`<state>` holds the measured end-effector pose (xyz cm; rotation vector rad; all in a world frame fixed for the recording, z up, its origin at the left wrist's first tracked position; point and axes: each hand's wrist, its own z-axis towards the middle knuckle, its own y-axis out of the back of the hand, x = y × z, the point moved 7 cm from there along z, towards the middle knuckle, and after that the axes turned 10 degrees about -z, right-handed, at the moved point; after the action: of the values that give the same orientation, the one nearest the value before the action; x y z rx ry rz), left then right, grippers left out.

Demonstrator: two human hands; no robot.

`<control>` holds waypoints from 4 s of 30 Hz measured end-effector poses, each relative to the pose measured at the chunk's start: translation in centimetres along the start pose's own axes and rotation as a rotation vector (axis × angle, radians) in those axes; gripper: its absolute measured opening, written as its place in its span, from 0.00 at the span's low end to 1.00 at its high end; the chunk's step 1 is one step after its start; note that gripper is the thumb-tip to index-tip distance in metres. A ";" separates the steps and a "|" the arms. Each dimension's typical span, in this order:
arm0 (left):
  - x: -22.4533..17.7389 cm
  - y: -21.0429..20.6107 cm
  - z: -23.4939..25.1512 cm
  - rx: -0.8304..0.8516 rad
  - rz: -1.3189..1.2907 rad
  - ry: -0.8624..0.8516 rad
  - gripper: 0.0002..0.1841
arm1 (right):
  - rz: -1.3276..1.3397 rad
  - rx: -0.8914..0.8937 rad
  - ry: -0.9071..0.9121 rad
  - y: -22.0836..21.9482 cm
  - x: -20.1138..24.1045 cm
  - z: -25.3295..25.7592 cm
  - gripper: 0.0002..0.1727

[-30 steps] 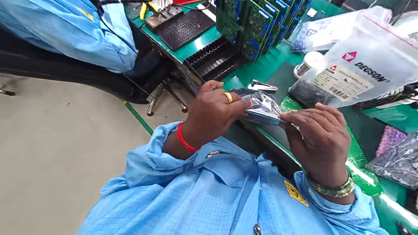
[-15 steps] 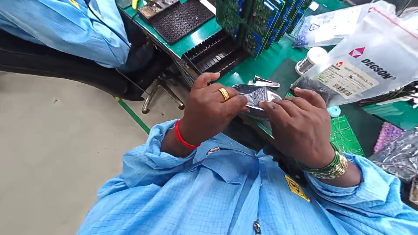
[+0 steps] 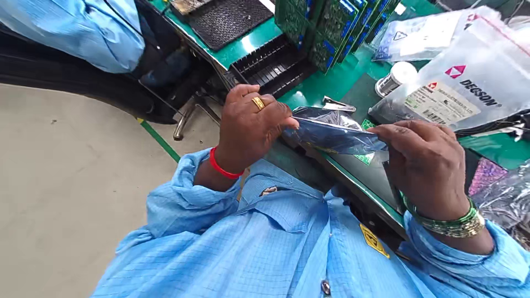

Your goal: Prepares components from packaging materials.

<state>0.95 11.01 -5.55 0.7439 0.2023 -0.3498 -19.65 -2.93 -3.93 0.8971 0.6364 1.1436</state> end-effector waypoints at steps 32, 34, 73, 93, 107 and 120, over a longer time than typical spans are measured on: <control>4.9 -1.9 -1.3 0.004 -0.873 0.806 0.08 | 1.311 0.439 -0.561 -5.4 -5.4 -2.6 0.17; 4.6 -1.6 -1.2 0.019 -0.839 0.744 0.09 | 1.213 0.414 -0.533 -4.6 -5.1 -2.7 0.12; -5.8 -7.9 1.2 0.165 -0.051 0.054 0.11 | 0.238 -0.155 -0.173 -2.6 -2.3 -4.1 0.11; -4.1 -6.9 1.3 0.014 -0.115 -0.033 0.11 | 0.060 0.111 -0.322 -0.2 -8.9 -3.3 0.14; -4.1 -7.2 1.5 0.047 -0.143 -0.027 0.11 | 0.097 0.743 -0.025 -18.9 -7.7 8.0 0.37; -3.8 -7.4 1.5 0.033 -0.160 -0.030 0.14 | 0.711 0.255 -0.281 -13.4 -10.1 6.5 0.20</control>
<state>-5.28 5.83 -7.90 0.7562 0.2292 -0.5174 -10.89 -16.23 -12.30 1.5448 0.2252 1.5405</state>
